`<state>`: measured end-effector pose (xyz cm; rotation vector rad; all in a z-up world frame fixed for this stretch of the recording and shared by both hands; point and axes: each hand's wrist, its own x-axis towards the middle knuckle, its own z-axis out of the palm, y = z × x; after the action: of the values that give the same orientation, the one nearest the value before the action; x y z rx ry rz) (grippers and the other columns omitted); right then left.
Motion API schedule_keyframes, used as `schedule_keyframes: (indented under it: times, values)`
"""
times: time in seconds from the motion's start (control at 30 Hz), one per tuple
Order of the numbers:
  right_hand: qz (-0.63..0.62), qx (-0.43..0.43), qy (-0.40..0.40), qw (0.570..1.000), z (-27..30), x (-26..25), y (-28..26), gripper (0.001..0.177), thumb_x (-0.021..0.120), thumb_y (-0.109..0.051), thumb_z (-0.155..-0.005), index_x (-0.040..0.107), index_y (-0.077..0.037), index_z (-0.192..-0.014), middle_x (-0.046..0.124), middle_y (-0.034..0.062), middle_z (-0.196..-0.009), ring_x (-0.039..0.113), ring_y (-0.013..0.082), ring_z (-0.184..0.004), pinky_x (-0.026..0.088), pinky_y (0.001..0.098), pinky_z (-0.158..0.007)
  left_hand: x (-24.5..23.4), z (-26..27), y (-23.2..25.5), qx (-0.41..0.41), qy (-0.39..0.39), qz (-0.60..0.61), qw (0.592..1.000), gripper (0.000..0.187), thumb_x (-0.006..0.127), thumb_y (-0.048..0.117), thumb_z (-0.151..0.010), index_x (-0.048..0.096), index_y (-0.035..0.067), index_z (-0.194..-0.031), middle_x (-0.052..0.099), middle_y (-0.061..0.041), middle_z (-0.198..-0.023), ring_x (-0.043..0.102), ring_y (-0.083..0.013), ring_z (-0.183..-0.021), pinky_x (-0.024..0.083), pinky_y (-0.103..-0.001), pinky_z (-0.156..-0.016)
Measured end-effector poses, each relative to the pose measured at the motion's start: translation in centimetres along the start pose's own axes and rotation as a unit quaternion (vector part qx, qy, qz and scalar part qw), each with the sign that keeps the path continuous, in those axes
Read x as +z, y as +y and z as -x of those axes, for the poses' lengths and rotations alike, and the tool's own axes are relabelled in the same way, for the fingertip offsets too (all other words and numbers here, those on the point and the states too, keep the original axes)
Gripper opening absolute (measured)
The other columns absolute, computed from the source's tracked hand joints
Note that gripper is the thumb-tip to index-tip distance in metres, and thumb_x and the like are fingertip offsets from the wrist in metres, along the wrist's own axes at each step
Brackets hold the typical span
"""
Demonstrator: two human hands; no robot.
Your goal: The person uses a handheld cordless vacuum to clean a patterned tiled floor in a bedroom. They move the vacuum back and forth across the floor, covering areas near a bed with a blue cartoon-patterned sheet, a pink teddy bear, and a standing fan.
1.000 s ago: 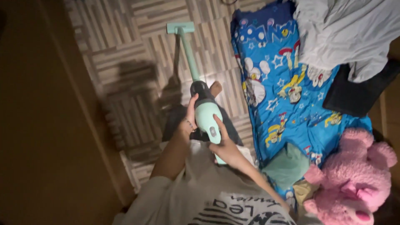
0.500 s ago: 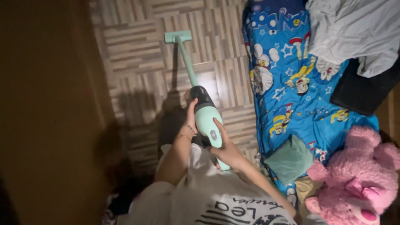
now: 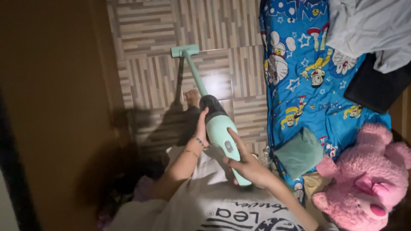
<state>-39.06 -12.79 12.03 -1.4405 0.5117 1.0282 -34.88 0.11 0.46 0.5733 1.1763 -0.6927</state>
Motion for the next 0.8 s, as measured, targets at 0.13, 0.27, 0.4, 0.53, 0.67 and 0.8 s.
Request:
schedule_keyframes:
  times: [0.13, 0.27, 0.4, 0.53, 0.67, 0.8]
  values:
    - [-0.037, 0.019, 0.012, 0.999, -1.4, 1.1, -0.6, 0.085, 0.063, -0.002, -0.088, 0.031, -0.035, -0.160, 0.049, 0.0399, -0.133, 0.067, 0.0293, -0.049, 0.060, 0.0365, -0.037, -1.0, -2.7, 1.3, 0.003, -0.007, 0.006, 1.000, 0.096, 0.077, 0.068, -0.066, 0.053, 0.017, -0.144, 0.057, -0.019, -0.144, 0.049, -0.0314, -0.138, 0.036, -0.039, -0.119]
    - [-0.023, 0.014, 0.014, 1.000, -4.0, 2.7, -3.4, 0.086, 0.061, -0.002, -0.090, 0.025, -0.035, -0.161, 0.058, 0.0324, -0.109, 0.064, 0.0301, -0.040, 0.056, 0.0355, -0.032, -1.8, -5.8, 4.3, 0.011, -0.036, 0.032, 0.999, 0.094, 0.079, 0.067, -0.067, 0.056, 0.013, -0.141, 0.063, -0.020, -0.135, 0.056, -0.0316, -0.131, 0.039, -0.042, -0.117]
    - [-0.030, 0.017, 0.022, 0.999, -7.1, 4.5, -7.4, 0.087, 0.057, -0.001, -0.090, 0.020, -0.032, -0.163, 0.063, 0.0246, -0.078, 0.064, 0.0313, -0.040, 0.056, 0.0372, -0.031, -2.8, -10.4, 8.8, 0.034, -0.040, 0.029, 0.998, 0.093, 0.079, 0.066, -0.069, 0.053, 0.014, -0.142, 0.063, -0.020, -0.135, 0.057, -0.0323, -0.129, 0.041, -0.043, -0.116]
    - [-0.035, 0.007, 0.020, 0.999, -11.5, 5.6, -9.7, 0.086, 0.059, -0.003, -0.091, 0.021, -0.032, -0.162, 0.062, 0.0219, -0.076, 0.064, 0.0318, -0.041, 0.057, 0.0397, -0.031, -2.4, -11.4, 15.1, 0.034, -0.030, 0.000, 0.999, 0.096, 0.077, 0.067, -0.069, 0.050, 0.013, -0.144, 0.062, -0.020, -0.136, 0.055, -0.0339, -0.131, 0.039, -0.043, -0.117]
    - [-0.039, -0.012, 0.020, 0.999, -16.3, 7.2, -13.3, 0.087, 0.063, -0.005, -0.091, 0.022, -0.033, -0.162, 0.064, 0.0260, -0.083, 0.066, 0.0314, -0.044, 0.059, 0.0376, -0.034, -1.4, -10.0, 22.7, 0.170, 0.146, -0.232, 0.947, 0.095, 0.064, 0.075, -0.068, 0.047, 0.014, -0.139, 0.045, -0.017, -0.149, 0.038, -0.0320, -0.141, 0.026, -0.045, -0.118]
    - [-0.029, -0.053, 0.023, 0.998, -20.7, 8.4, -15.0, 0.086, 0.058, -0.001, -0.091, 0.019, -0.029, -0.163, 0.063, 0.0270, -0.085, 0.066, 0.0308, -0.047, 0.060, 0.0366, -0.037, 3.8, -3.2, 27.9, 0.046, 0.013, -0.110, 0.993, 0.116, 0.067, 0.074, -0.064, 0.022, 0.026, -0.159, 0.026, -0.018, -0.165, 0.024, -0.0354, -0.152, 0.014, -0.051, -0.126]
